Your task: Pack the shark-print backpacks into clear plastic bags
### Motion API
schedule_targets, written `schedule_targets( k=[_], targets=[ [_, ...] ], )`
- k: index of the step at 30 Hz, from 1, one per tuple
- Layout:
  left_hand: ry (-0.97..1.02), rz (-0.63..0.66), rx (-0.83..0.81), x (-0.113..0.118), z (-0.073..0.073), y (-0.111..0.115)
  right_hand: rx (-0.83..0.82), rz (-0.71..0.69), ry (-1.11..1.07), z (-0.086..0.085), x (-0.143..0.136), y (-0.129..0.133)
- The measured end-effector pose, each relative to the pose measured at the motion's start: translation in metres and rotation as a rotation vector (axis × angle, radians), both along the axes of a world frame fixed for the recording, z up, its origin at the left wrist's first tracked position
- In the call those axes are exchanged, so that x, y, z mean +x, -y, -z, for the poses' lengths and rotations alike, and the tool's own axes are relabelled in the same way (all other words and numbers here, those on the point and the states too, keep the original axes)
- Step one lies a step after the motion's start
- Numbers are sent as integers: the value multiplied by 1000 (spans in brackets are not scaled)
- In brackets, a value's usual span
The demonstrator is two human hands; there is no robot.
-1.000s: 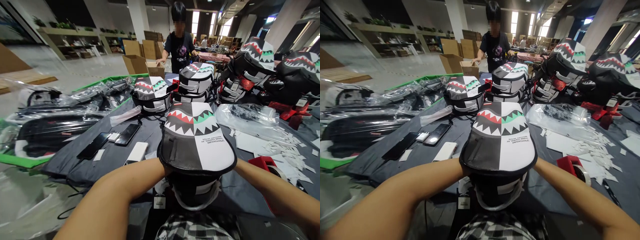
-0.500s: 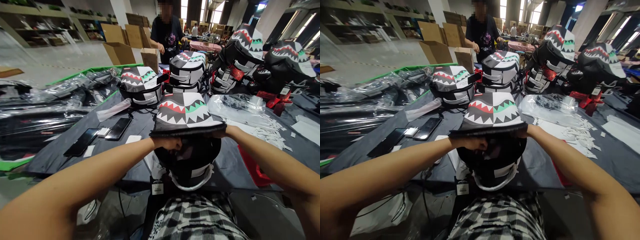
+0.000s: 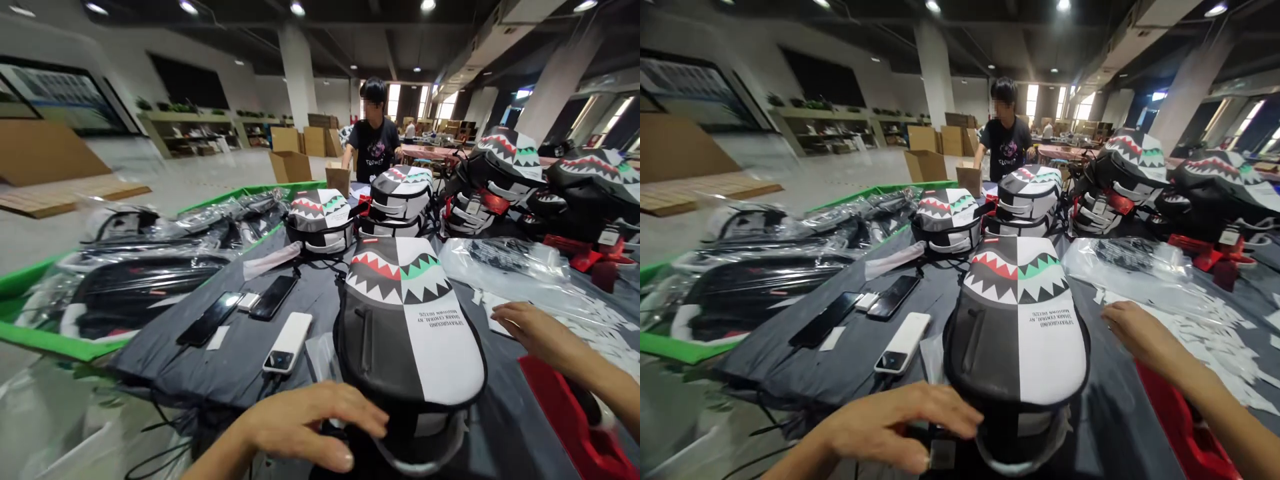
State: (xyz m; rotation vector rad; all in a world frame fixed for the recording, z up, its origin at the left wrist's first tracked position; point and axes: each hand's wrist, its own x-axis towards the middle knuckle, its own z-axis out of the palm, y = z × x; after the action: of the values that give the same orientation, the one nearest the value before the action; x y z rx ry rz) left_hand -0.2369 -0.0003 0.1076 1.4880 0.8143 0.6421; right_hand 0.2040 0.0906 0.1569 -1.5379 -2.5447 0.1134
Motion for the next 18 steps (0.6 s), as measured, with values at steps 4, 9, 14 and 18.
schedule_targets(
  k=[4, 9, 14, 18],
  targets=[
    [187, -695, 5, -23, 45, -32, -212, -211, -189, 0, -99, -4],
    [40, -865, 64, 4, 93, -97, -124, -218, 174, 17, -253, -21],
    [73, -892, 34, 23, 127, -117, 6, -382, 451, 43, -289, -38],
    [182, -921, -9, 26, 153, -129, 12, -668, 331, 60, -264, -15]
  ],
)
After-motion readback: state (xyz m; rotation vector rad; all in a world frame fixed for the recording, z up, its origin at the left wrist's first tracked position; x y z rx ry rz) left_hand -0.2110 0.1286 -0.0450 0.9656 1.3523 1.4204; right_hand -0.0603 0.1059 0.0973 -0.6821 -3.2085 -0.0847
